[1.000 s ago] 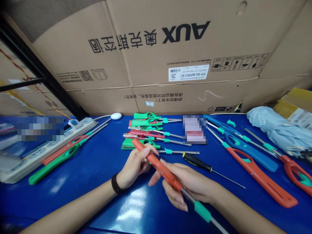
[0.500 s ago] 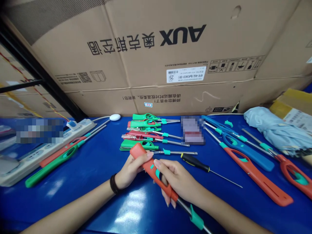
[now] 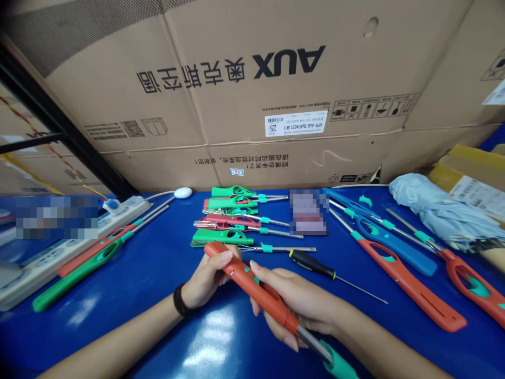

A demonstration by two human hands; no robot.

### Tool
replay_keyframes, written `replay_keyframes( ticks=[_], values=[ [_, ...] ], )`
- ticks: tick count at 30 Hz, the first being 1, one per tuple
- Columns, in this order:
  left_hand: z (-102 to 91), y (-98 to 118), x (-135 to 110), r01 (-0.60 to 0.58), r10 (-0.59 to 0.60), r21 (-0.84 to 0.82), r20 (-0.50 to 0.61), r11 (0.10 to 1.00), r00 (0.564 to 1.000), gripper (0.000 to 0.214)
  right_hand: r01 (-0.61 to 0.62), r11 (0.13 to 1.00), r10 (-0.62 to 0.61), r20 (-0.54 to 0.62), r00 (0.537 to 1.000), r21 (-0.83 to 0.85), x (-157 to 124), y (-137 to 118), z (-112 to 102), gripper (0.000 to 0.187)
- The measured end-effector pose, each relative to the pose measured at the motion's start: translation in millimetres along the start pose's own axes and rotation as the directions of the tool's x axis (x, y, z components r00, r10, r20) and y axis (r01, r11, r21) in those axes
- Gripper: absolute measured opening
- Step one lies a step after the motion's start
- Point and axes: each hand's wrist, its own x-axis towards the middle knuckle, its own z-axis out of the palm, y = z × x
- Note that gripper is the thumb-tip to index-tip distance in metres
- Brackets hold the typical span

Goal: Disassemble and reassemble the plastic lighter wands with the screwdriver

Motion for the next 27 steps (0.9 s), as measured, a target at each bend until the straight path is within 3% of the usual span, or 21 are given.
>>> replay_keyframes(
  ticks=[4,7,12,14,16,17,19,20,23,27],
  values=[
    [-1.3,-2,3,-0.025,0.028,0.042,-0.064,0.999,0.998,0.056,0.076,0.997,-0.078,0.046,0.996,0.028,4,3,-2,0.062],
    [-2.2,-2,3,-0.031,0.041,0.08,-0.13,0.996,0.991,0.054,0.175,0.968,-0.189,-0.066,0.98,-0.181,5,6,0,0.051],
    [-5.1,2,-2,0.015,0.003,0.123,-0.149,0.992,0.989,0.056,0.166,0.818,-0.315,-0.188,0.93,-0.551,-1,0,1,0.043],
    [-8.1,4,-6,0.048,-0.027,0.131,-0.153,0.99,0.988,0.061,0.166,0.677,-0.457,-0.233,0.858,-0.717,-4,-8,-7,0.042],
    [-13.3,6,-11,0.085,-0.064,0.135,-0.155,0.987,0.986,0.066,0.117,0.516,-0.619,-0.275,0.736,-0.848,-7,-17,-22,0.038],
    [-16.9,7,-15,0.101,-0.08,0.139,-0.153,0.985,0.985,0.067,0.062,0.449,-0.682,-0.297,0.668,-0.891,-8,-21,-31,0.037],
    [-26.1,9,-24,0.148,-0.126,0.142,-0.149,0.979,0.981,0.07,-0.075,0.322,-0.747,-0.302,0.592,-0.944,-9,-27,-54,0.035],
    [-31.4,10,-29,0.183,-0.162,0.139,-0.15,0.973,0.975,0.07,-0.139,0.286,-0.75,-0.312,0.583,-0.948,-9,-30,-66,0.035],
    [-47.7,12,-44,0.351,-0.336,0.082,-0.152,0.933,0.929,0.071,-0.196,0.286,-0.733,-0.346,0.586,-0.938,-8,-32,-97,0.035],
    [-63.3,15,-65,0.493,-0.485,0.113,-0.09,0.863,0.87,0.077,-0.248,0.299,-0.742,-0.388,0.546,-0.921,-3,-27,-123,0.035]
  ],
)
